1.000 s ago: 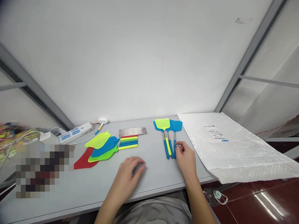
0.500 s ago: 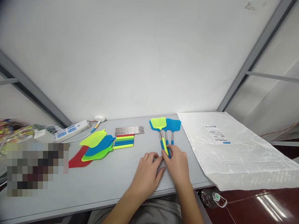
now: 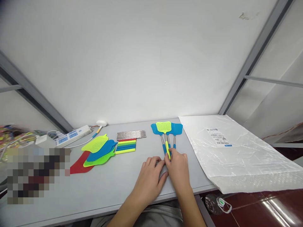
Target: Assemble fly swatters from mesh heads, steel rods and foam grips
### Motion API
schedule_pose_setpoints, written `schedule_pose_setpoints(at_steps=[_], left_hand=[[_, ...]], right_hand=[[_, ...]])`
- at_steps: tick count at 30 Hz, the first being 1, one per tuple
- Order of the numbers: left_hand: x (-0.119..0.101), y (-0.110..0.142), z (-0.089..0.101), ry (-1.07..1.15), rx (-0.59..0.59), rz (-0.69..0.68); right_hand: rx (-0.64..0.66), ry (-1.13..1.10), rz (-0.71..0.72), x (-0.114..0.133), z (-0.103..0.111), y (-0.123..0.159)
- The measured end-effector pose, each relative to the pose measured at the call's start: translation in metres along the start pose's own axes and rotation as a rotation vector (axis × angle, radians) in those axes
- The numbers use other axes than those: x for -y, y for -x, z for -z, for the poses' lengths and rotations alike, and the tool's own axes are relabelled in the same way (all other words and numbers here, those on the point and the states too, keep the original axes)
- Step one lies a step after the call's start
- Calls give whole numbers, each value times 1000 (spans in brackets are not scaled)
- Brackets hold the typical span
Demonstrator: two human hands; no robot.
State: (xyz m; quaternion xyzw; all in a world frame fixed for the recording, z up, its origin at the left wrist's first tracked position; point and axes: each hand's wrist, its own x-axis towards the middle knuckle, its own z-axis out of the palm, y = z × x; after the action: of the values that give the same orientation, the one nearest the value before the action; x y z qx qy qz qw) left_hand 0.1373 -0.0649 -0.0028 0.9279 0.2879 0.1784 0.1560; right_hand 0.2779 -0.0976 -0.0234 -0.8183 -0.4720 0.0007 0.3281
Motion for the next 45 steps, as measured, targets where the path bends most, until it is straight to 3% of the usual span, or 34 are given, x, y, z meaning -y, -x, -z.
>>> schedule_pose_setpoints(at_steps=[20, 25, 28, 32, 35, 39, 45], left_hand=[[0, 6, 3, 37, -8, 8], [20, 21, 24, 30, -35, 38], [43, 33, 41, -19, -110, 137], [72, 46, 50, -139, -201, 323], [83, 52, 45, -189, -210, 392], [86, 53, 39, -178, -222, 412], [89, 53, 33, -156, -355, 475]], right_hand=[[-42, -7, 63, -2, -1, 2], [-136, -78, 93, 5, 3, 6], [-53, -122, 178, 25, 10, 1], [293, -43, 401, 75, 16, -22], [420, 146, 569, 115, 6, -52], [460, 300, 687, 148, -31, -107], [584, 307, 739, 160, -92, -177]])
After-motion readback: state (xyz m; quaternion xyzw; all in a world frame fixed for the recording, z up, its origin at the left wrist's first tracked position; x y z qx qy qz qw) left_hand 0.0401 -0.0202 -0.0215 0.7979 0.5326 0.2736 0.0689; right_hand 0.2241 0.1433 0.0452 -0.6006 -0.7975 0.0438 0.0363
